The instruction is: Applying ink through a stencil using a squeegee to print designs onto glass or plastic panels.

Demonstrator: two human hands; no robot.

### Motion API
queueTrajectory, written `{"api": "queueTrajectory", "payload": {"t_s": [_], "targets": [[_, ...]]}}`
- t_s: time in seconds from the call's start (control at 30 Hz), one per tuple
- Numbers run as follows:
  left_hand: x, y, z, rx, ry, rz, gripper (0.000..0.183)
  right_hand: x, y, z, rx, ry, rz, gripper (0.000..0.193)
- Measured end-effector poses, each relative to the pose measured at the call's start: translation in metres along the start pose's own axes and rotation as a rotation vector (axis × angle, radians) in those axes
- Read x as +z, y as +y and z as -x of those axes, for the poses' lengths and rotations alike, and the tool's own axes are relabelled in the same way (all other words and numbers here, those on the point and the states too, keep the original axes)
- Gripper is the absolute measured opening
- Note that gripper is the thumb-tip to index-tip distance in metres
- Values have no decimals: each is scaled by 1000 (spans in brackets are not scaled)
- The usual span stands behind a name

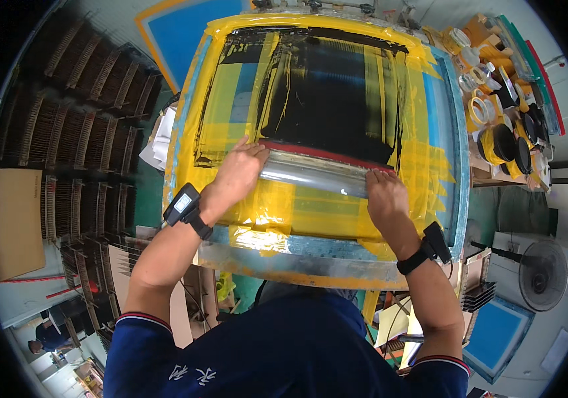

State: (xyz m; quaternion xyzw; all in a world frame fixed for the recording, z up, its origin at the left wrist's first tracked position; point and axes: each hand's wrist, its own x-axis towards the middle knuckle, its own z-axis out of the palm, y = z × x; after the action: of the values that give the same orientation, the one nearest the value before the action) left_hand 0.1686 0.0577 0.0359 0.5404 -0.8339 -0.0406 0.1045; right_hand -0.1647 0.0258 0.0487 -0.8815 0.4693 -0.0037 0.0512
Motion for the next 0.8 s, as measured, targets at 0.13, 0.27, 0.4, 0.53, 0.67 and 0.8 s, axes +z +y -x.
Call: {"api": "queueTrajectory", "payload": {"t_s": [0.13, 0.27, 0.4, 0.53, 0.67, 0.8], "targets": [[3, -18, -32, -16, -12, -41, 23, -3, 18, -33, 16, -43, 34, 26], [2, -38, -67, -25, -22, -65, 16, -13, 30, -73, 22, -43, 72, 24], [11, -65, -103, -8, -27, -51, 19, -16, 50, -111, 43, -80, 100, 21], [17, -91, -141, 4, -74, -98, 18, -14, 74, -148, 27, 9, 70, 19], [13, -110, -184, -28, -64, -120, 10, -20, 98, -194, 11, 20, 126, 20], [5, -115, -209, -126, -113, -127, 25, -32, 109, -221, 4, -41, 127, 24]]}}
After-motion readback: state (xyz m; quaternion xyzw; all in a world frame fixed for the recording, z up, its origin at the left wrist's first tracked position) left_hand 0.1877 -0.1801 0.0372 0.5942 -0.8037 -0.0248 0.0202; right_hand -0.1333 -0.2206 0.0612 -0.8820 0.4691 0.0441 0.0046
